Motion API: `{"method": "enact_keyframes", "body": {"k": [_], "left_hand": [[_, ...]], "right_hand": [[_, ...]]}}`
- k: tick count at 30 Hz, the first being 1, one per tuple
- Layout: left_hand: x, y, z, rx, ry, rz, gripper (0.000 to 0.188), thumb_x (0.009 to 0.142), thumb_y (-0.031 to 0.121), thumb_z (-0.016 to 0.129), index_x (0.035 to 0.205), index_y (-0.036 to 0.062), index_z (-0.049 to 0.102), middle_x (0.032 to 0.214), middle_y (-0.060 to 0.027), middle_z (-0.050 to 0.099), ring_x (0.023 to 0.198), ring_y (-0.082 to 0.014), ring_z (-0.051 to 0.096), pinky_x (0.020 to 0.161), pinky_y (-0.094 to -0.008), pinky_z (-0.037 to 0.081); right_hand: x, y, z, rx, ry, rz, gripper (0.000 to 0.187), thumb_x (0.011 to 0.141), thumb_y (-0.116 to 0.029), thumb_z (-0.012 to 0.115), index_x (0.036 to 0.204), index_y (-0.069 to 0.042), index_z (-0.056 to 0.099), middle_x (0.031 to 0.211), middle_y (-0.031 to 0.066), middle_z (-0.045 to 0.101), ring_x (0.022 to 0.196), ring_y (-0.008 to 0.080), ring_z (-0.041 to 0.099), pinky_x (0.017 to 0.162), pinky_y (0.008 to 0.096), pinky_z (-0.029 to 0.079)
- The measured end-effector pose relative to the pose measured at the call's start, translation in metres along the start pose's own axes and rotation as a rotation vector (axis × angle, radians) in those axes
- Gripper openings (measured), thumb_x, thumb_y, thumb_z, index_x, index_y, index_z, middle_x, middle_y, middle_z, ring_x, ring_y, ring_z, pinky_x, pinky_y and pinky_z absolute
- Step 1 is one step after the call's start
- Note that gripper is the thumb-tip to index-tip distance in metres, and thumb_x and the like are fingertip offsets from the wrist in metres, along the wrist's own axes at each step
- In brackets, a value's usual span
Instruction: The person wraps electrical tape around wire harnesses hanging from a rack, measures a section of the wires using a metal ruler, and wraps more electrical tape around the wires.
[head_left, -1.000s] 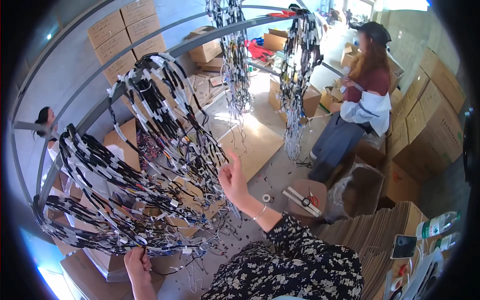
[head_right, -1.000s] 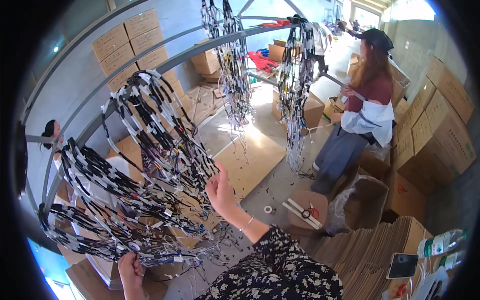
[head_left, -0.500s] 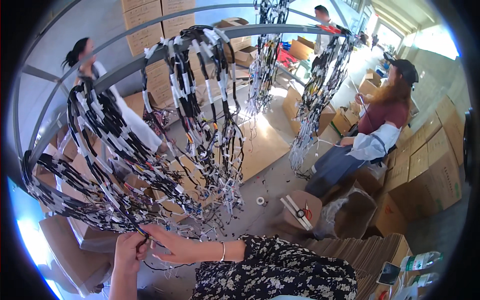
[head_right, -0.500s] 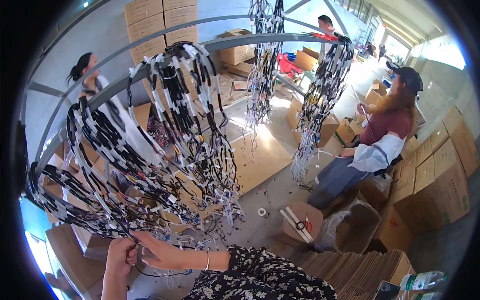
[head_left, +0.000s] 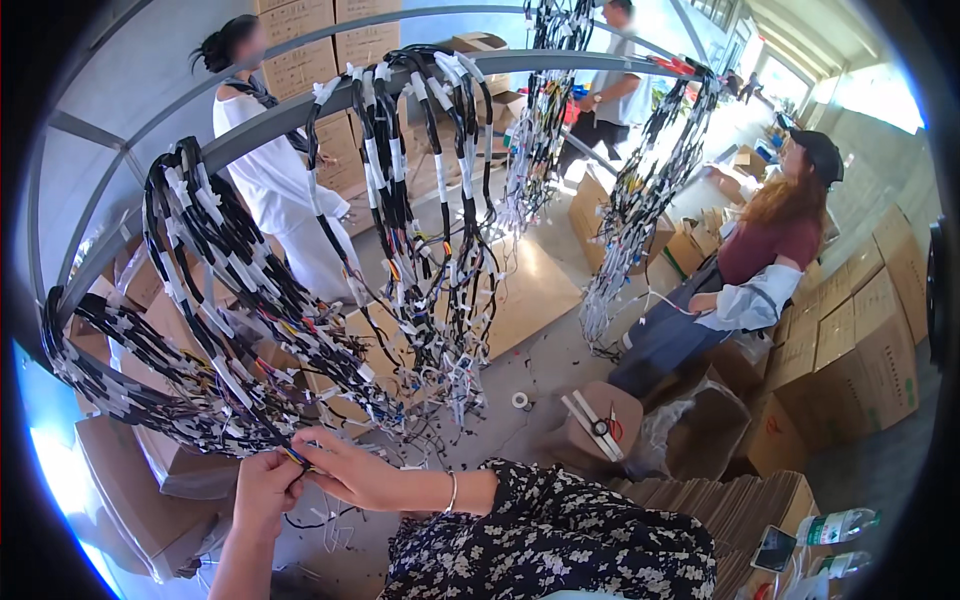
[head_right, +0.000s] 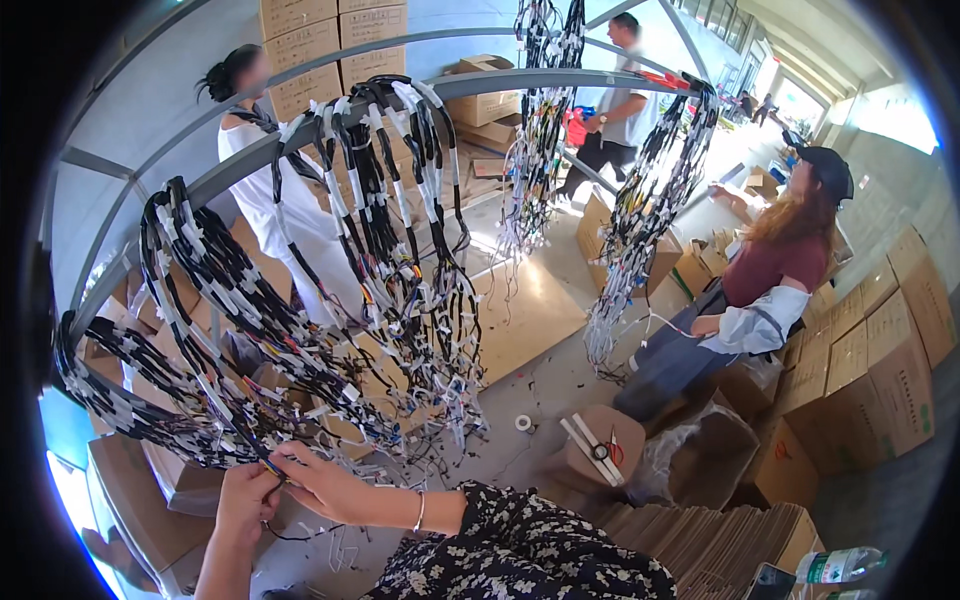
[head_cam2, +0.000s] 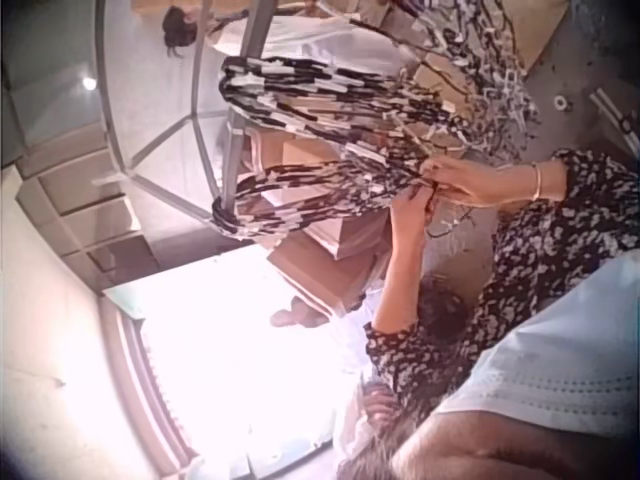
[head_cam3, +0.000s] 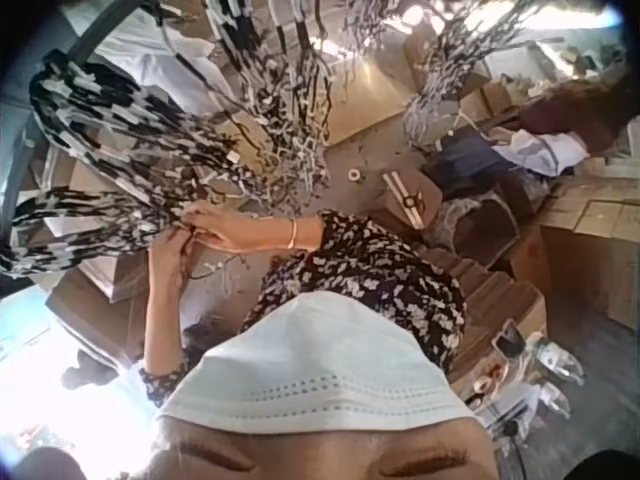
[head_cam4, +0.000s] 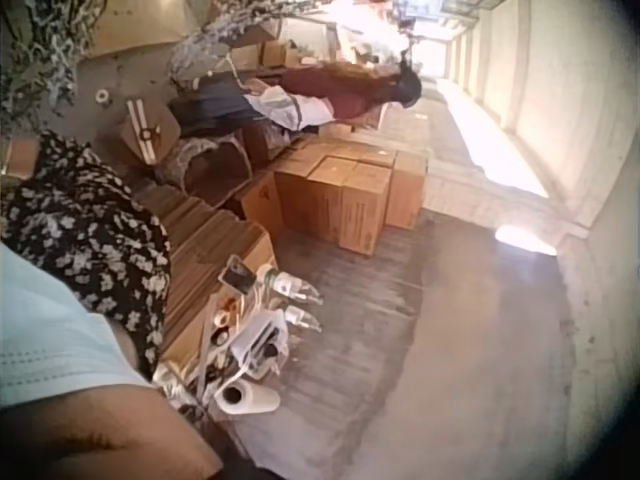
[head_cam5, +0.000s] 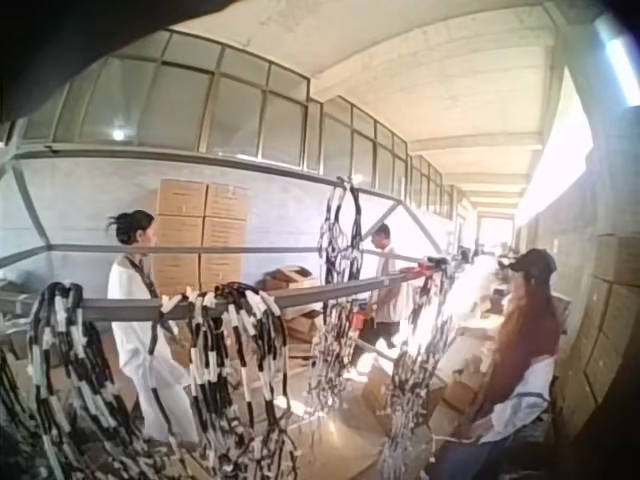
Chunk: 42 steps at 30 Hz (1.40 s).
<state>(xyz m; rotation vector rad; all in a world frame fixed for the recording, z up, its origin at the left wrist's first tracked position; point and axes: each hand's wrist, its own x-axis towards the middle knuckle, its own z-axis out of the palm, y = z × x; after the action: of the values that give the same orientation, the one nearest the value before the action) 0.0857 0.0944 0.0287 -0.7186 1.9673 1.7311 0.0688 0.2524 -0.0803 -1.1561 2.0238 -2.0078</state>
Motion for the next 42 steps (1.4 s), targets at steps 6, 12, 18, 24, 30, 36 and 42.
{"method": "enact_keyframes", "body": {"k": [6,12,18,24,30,36,42], "left_hand": [[0.003,-0.026,0.028,0.266,0.371,0.676,0.006,0.083,-0.002,0.065,0.084,-0.0015,0.059,0.067,-0.0031,0.060,0.054,-0.0066,0.052,0.047,-0.0222,0.038],[-0.008,-0.036,0.039,0.375,0.389,0.715,0.008,0.085,-0.003,0.065,0.093,-0.0038,0.066,0.076,-0.0003,0.059,0.067,-0.0050,0.051,0.059,-0.0192,0.041],[-0.014,-0.039,0.033,0.486,0.445,0.795,0.010,0.080,-0.004,0.067,0.090,-0.0054,0.066,0.075,-0.0068,0.058,0.065,-0.0120,0.054,0.059,-0.0250,0.044],[0.006,-0.019,0.009,0.728,0.251,0.863,0.012,0.082,0.006,0.068,0.092,-0.0017,0.069,0.076,-0.0151,0.064,0.065,-0.0235,0.060,0.061,-0.0333,0.046],[0.030,0.008,-0.018,0.654,-0.060,0.490,0.014,0.083,0.010,0.070,0.087,-0.0037,0.067,0.067,-0.0027,0.059,0.061,-0.0117,0.052,0.056,-0.0283,0.042],[0.052,-0.001,-0.025,0.199,-0.351,0.225,0.013,0.084,0.009,0.070,0.092,-0.0018,0.069,0.071,-0.0015,0.062,0.057,-0.0037,0.050,0.051,-0.0199,0.036],[0.047,-0.020,-0.025,-0.209,-0.451,0.173,0.018,0.089,0.008,0.065,0.099,-0.0057,0.067,0.077,-0.0064,0.065,0.057,-0.0081,0.052,0.051,-0.0209,0.039]], "right_hand": [[0.000,0.003,-0.002,-0.115,0.141,-0.127,0.051,0.090,0.001,0.058,0.138,-0.002,0.041,0.128,0.0179,0.044,0.095,0.0331,0.058,0.077,0.0368,0.050],[-0.003,0.001,-0.010,-0.013,0.119,-0.030,0.055,0.090,0.001,0.057,0.142,-0.002,0.038,0.126,0.0182,0.046,0.097,0.0323,0.058,0.078,0.0359,0.051],[-0.003,-0.005,-0.007,-0.036,0.064,-0.049,0.055,0.088,0.002,0.055,0.140,0.001,0.039,0.124,0.0194,0.046,0.103,0.0335,0.056,0.084,0.0364,0.049],[0.009,0.011,-0.034,-0.266,-0.143,-0.144,0.048,0.086,-0.002,0.050,0.133,0.002,0.043,0.123,0.0197,0.046,0.109,0.0379,0.052,0.094,0.0396,0.045],[0.030,-0.005,-0.062,-0.265,-0.366,0.002,0.048,0.089,-0.004,0.055,0.136,-0.008,0.045,0.109,0.0151,0.049,0.096,0.0342,0.055,0.082,0.0387,0.048],[0.017,0.006,-0.053,-0.401,0.016,-0.013,0.024,0.092,-0.005,0.055,0.116,-0.003,0.054,0.093,0.0102,0.054,0.086,0.0279,0.059,0.076,0.0352,0.049],[0.001,-0.018,-0.045,0.141,0.041,0.368,0.027,0.094,-0.014,0.062,0.112,0.000,0.048,0.093,0.0082,0.057,0.084,0.0136,0.055,0.071,0.0312,0.049]]}}
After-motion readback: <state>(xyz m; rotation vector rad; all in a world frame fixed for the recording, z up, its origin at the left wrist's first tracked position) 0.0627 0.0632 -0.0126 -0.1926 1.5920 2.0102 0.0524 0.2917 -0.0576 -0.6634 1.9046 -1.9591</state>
